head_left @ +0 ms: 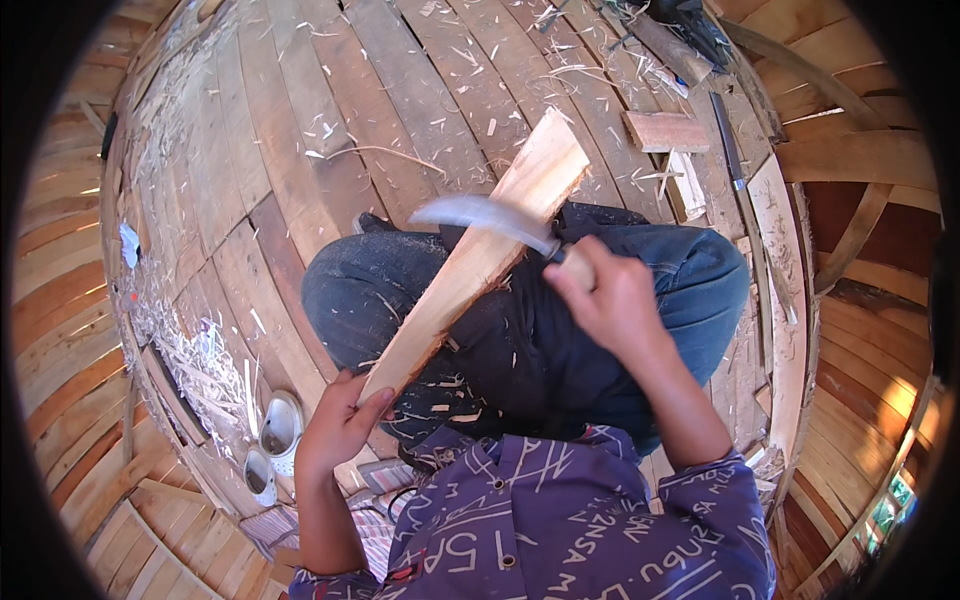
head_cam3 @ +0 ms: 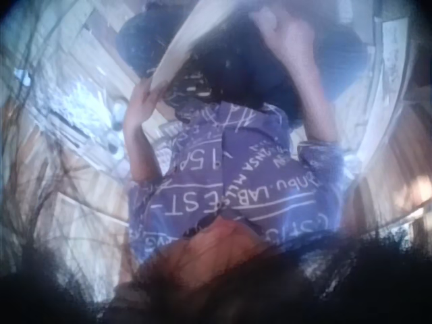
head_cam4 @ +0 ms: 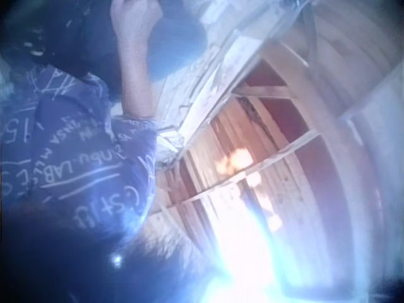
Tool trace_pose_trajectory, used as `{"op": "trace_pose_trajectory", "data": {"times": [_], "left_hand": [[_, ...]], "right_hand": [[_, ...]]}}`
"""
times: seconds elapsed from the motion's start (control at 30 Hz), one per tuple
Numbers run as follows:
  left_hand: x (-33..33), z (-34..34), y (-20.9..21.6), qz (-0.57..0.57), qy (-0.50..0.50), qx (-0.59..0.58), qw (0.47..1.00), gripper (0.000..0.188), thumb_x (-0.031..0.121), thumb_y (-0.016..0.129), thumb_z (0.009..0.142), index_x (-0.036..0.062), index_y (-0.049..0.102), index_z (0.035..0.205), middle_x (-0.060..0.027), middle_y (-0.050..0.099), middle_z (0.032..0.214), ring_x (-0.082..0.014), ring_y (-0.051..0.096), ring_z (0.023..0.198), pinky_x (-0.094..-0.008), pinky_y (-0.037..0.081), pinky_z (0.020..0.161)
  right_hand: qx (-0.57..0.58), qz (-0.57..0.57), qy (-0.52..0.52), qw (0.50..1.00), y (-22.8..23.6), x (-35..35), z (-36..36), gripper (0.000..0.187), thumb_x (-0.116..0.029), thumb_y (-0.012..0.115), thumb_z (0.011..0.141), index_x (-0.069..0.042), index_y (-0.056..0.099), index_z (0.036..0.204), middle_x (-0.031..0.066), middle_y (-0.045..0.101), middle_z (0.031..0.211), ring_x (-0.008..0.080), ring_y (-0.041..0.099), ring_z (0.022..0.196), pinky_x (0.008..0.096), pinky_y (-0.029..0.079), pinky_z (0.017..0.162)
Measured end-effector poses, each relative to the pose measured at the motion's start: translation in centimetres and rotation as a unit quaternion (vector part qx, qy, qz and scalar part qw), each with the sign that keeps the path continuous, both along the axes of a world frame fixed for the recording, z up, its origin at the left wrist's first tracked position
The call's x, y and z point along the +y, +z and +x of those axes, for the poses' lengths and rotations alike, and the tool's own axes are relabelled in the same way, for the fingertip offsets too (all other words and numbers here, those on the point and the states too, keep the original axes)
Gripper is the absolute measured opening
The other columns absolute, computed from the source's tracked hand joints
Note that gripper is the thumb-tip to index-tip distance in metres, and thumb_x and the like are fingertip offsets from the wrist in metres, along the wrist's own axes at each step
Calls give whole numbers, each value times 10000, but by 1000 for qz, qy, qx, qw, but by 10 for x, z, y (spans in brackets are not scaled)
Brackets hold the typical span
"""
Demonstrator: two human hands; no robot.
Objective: The person carves and shapes a piece of wood using a small knife while sitting on a wooden floor.
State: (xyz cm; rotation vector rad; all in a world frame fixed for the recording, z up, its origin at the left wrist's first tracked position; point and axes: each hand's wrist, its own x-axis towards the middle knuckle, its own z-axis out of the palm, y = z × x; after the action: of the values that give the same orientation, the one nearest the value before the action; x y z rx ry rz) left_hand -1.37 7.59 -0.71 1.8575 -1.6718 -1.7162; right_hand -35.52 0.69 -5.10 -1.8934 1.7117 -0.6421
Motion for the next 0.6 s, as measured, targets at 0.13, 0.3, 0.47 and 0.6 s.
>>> {"op": "trace_pose_trajectory", "data": {"times": [0.13, 0.3, 0.47, 0.6], "left_hand": [[0, -7, 4, 1, 61, 21, 998, 232, 226, 597, 959, 13, 682, 923, -88, 579, 722, -196, 523, 742, -326, 440, 650], [-2, 0, 2, -22, -29, -5, 999, 239, 221, 597, 962, -9, 661, 973, -50, 589, 752, -135, 581, 718, -291, 447, 662], [1, -3, 3, -4, 7, -5, 1000, 240, 218, 587, 968, -11, 656, 975, -50, 590, 744, -129, 579, 715, -286, 447, 655], [-4, -10, 6, 16, 16, -8, 1000, 247, 219, 573, 975, -16, 647, 964, -47, 601, 728, -118, 582, 698, -280, 448, 638]], "right_hand": [[-25, 60, 33, 997, -9, 7, 16, 337, -394, 647, 893, -59, 614, 871, 189, 620, 626, 402, 636, 624, 498, 493, 567], [-103, 133, 89, 982, -2, -5, 7, 283, -279, 653, 912, -12, 602, 833, 172, 582, 617, 340, 613, 579, 424, 439, 549], [-246, 256, 133, 926, -7, -22, -6, 268, -223, 657, 921, 4, 594, 793, 11, 517, 585, 93, 465, 560, 326, 382, 517], [-221, 247, -27, 943, -18, -50, -35, 367, -321, 632, 930, 42, 654, 886, 99, 645, 703, 123, 591, 690, 330, 464, 631]]}}
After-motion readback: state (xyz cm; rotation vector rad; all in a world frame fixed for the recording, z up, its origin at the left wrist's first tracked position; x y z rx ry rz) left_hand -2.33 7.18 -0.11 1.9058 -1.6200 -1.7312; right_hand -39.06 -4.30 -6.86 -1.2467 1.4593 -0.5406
